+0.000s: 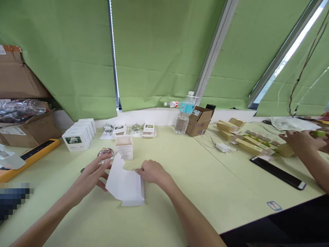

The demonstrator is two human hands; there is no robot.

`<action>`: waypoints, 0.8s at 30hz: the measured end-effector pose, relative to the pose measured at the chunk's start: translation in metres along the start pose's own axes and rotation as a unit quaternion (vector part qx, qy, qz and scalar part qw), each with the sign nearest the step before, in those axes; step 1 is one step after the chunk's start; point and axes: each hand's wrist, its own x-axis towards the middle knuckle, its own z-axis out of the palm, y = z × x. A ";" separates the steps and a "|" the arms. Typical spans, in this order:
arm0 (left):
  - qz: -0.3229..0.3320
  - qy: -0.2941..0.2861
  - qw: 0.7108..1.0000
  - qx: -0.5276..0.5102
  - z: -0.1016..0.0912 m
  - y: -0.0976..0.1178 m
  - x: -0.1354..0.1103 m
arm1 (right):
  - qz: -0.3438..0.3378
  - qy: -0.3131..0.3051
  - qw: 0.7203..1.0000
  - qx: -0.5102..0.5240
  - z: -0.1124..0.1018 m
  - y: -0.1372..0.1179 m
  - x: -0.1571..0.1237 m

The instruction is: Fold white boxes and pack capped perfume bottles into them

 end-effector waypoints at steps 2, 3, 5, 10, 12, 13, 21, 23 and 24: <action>-0.013 -0.016 1.000 -0.021 0.002 -0.002 0.000 | 0.001 0.003 1.000 0.003 0.000 0.000 0.000; -0.019 -0.028 0.999 -0.025 0.003 -0.003 0.001 | 0.000 0.003 1.000 0.002 0.000 0.000 0.000; -0.031 -0.056 0.998 -0.024 0.004 -0.006 0.002 | 0.000 0.005 1.000 0.000 0.001 0.000 0.000; -0.044 -0.094 0.995 -0.001 0.011 -0.013 0.004 | -0.003 0.014 1.000 -0.005 0.003 0.001 0.000; -0.045 -0.102 0.994 0.016 0.013 -0.016 0.005 | -0.004 0.017 1.000 -0.009 0.003 0.002 0.000; -0.044 -0.105 0.993 0.021 0.013 -0.018 0.006 | -0.004 0.018 1.000 -0.010 0.003 0.002 0.000; -0.046 -0.120 0.991 0.033 0.012 -0.023 0.009 | -0.025 0.035 0.999 -0.005 0.005 -0.002 0.001; -0.042 -0.115 0.991 0.046 0.010 -0.023 0.009 | -0.037 0.046 0.998 0.004 0.006 -0.004 0.001; -0.038 -0.110 0.992 0.056 0.008 -0.024 0.010 | -0.042 0.045 0.998 0.011 0.006 -0.005 0.001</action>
